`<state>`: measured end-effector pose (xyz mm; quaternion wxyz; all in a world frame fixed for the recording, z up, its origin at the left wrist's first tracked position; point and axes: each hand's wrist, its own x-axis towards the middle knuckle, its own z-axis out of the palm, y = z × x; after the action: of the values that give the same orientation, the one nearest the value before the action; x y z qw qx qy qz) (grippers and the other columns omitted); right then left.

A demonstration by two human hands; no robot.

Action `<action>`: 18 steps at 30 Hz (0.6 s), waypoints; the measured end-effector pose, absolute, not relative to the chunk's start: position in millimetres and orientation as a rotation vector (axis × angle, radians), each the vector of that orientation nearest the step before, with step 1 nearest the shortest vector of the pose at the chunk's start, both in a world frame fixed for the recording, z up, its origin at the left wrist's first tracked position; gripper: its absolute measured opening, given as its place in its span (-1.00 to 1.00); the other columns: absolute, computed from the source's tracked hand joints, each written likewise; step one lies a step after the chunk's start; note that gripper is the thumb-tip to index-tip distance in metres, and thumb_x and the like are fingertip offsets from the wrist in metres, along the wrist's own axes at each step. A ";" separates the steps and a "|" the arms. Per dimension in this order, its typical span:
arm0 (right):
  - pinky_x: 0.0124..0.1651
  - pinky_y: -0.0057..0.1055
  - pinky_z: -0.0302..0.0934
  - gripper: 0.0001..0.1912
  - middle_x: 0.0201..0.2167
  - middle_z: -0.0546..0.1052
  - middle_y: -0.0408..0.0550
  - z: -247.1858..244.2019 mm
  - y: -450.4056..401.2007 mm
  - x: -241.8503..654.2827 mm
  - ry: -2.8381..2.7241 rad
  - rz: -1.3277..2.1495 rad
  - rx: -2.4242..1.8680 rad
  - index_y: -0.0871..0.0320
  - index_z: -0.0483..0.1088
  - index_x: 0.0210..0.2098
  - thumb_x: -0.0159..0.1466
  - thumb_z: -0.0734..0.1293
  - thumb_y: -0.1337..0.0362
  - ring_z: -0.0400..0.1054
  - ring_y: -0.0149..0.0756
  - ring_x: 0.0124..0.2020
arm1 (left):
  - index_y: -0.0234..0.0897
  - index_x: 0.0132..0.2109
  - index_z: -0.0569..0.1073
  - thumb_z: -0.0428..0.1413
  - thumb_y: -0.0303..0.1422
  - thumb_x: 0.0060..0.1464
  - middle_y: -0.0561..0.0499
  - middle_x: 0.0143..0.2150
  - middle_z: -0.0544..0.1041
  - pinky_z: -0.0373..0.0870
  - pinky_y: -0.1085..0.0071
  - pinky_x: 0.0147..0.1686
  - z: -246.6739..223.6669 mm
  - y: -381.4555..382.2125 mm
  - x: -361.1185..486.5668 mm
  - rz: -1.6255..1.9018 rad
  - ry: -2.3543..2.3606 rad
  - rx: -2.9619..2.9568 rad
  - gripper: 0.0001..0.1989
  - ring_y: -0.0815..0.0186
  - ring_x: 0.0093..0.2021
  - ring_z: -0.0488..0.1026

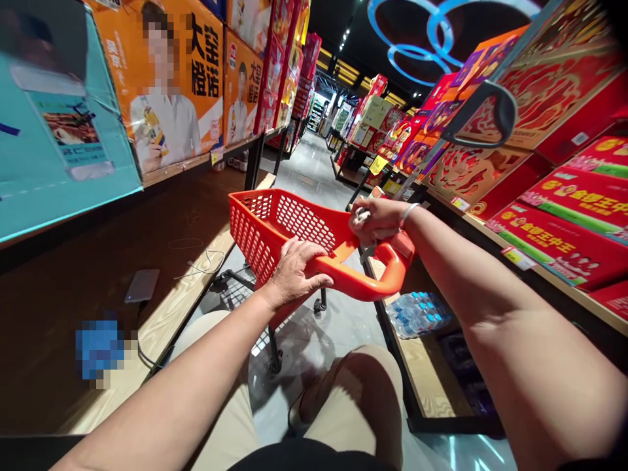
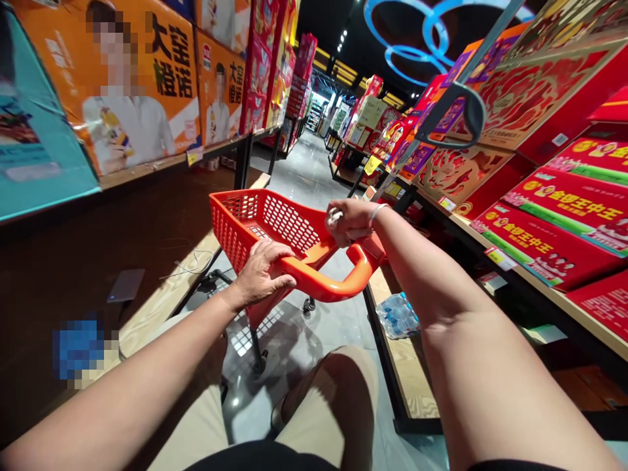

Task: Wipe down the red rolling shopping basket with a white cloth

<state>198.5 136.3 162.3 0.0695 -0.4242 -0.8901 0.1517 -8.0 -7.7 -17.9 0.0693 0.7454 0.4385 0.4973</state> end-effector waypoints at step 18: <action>0.08 -0.11 0.38 -0.21 0.05 0.51 0.04 113.9 48.6 298.9 -2.055 0.715 -0.956 0.02 0.38 0.11 -0.04 0.58 -0.09 0.45 -0.05 0.04 | -0.15 0.00 0.46 0.15 0.17 0.10 -0.06 0.01 0.56 0.02 0.02 0.35 -19.5 -7.6 -13.2 1.535 1.325 2.221 -0.45 0.11 0.06 0.40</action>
<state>298.9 48.6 113.9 0.3732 -0.3732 -0.8022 0.2790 -13.2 -7.6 -19.5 0.0668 0.7369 0.4396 0.5092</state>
